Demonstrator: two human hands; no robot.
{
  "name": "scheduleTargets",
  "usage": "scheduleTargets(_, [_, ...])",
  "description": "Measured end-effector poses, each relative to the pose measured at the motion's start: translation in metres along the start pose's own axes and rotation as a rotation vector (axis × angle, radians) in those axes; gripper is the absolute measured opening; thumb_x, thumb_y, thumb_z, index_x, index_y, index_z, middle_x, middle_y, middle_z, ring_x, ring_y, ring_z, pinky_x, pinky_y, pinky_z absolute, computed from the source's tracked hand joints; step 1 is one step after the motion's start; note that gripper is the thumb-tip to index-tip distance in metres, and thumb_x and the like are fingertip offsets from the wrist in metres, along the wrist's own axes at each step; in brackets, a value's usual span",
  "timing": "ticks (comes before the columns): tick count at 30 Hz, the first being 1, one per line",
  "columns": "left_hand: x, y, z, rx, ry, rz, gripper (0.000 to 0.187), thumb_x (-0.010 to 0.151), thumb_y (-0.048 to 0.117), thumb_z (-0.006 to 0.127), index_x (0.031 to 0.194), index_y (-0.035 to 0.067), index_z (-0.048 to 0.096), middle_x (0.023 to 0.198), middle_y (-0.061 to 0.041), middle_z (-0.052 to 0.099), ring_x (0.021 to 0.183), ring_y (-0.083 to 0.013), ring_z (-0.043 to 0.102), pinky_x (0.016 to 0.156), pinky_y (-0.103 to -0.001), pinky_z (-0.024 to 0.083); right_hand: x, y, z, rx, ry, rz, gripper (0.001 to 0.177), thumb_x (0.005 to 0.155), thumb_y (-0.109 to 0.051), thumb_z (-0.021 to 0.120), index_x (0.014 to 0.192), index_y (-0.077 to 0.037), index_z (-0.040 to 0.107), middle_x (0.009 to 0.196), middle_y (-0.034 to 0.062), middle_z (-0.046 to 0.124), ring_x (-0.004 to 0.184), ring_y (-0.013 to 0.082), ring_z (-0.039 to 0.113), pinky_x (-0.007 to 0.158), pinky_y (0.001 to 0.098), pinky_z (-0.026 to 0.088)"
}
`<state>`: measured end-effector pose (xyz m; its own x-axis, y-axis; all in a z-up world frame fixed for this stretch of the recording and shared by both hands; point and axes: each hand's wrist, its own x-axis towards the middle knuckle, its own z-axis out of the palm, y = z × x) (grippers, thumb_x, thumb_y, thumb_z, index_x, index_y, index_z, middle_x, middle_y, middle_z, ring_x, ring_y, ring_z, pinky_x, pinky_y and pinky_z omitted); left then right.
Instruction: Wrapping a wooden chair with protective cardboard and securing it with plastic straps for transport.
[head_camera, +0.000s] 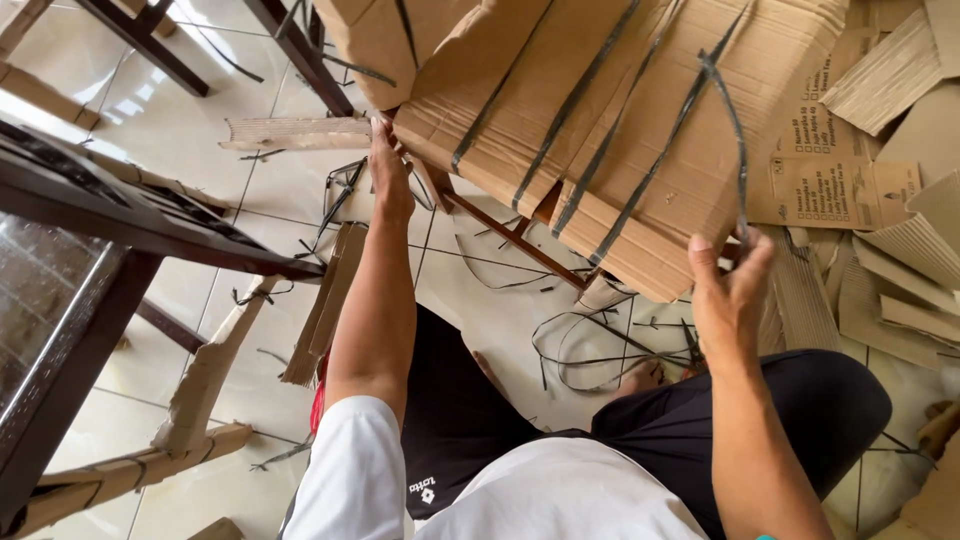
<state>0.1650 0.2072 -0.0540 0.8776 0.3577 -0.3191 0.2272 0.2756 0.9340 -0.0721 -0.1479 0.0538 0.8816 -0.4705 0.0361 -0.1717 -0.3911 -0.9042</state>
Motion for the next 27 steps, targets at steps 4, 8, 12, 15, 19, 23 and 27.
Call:
scheduleTargets(4, [0.009,-0.007,0.01,-0.028,-0.075,0.068,0.081,0.103,0.069,0.039,0.157,0.01,0.042,0.161,-0.021,0.042,0.147,-0.048,0.037,0.119,-0.058,0.025,0.009,0.025,0.013,0.12,-0.031,0.083,0.065,0.11,-0.038,0.063,0.146,0.006,0.031,0.127,0.0377,0.049,0.116,0.0428,0.055,0.077,0.0505,0.057])
scheduleTargets(8, [0.025,-0.016,0.005,-0.081,-0.099,0.01,0.083,0.101,0.069,0.045,0.158,0.008,0.041,0.162,-0.021,0.039,0.15,-0.0514,0.031,0.123,-0.064,0.018,0.005,0.012,0.02,0.152,0.043,0.052,0.043,0.105,-0.027,0.071,0.128,0.002,0.049,0.106,0.0199,0.053,0.101,0.0296,0.053,0.09,0.0482,0.048])
scheduleTargets(12, [0.07,-0.045,-0.005,-0.027,-0.121,0.02,0.071,0.099,0.065,0.05,0.15,0.016,0.051,0.156,-0.016,0.047,0.148,-0.0459,0.036,0.122,-0.067,0.015,0.012,0.024,0.022,0.219,0.071,0.051,0.022,0.104,-0.023,0.072,0.106,-0.009,0.055,0.091,0.0015,0.05,0.089,0.015,0.049,0.083,0.0331,0.044])
scheduleTargets(15, [0.051,-0.031,-0.001,0.053,-0.202,0.212,0.06,0.102,0.053,0.045,0.149,0.014,0.049,0.154,-0.019,0.046,0.147,-0.0424,0.038,0.124,-0.064,0.016,0.012,0.024,0.021,0.284,0.09,0.045,0.018,0.101,-0.02,0.072,0.111,-0.01,0.06,0.093,0.0006,0.053,0.09,0.0129,0.05,0.086,0.032,0.047])
scheduleTargets(19, [0.059,-0.058,-0.008,0.497,-0.288,0.757,0.053,0.107,0.015,0.038,0.157,0.003,0.03,0.155,-0.022,0.039,0.148,-0.036,0.037,0.128,-0.048,0.023,0.008,0.012,0.015,0.401,0.155,0.057,0.023,0.096,-0.014,0.066,0.118,-0.012,0.061,0.097,-0.0005,0.053,0.092,0.0115,0.052,0.089,0.0313,0.048])
scheduleTargets(23, [0.082,-0.114,-0.013,0.589,-0.174,1.02,0.064,0.103,-0.002,0.056,0.159,-0.007,0.024,0.153,-0.031,0.034,0.146,-0.0416,0.035,0.128,-0.045,0.019,0.004,0.016,0.008,0.518,0.167,0.06,0.031,0.09,-0.021,0.067,0.119,-0.015,0.059,0.102,-0.0005,0.054,0.094,0.0105,0.054,0.09,0.0308,0.051])
scheduleTargets(27, [-0.019,-0.034,0.002,0.371,-0.216,0.824,0.035,0.105,0.015,0.041,0.133,-0.006,0.043,0.122,-0.027,0.049,0.119,-0.0407,0.052,0.113,-0.049,0.036,0.004,0.024,-0.006,0.547,0.178,0.086,0.035,0.086,-0.019,0.067,0.121,-0.018,0.061,0.104,-0.0004,0.058,0.096,0.0112,0.059,0.089,0.031,0.053])
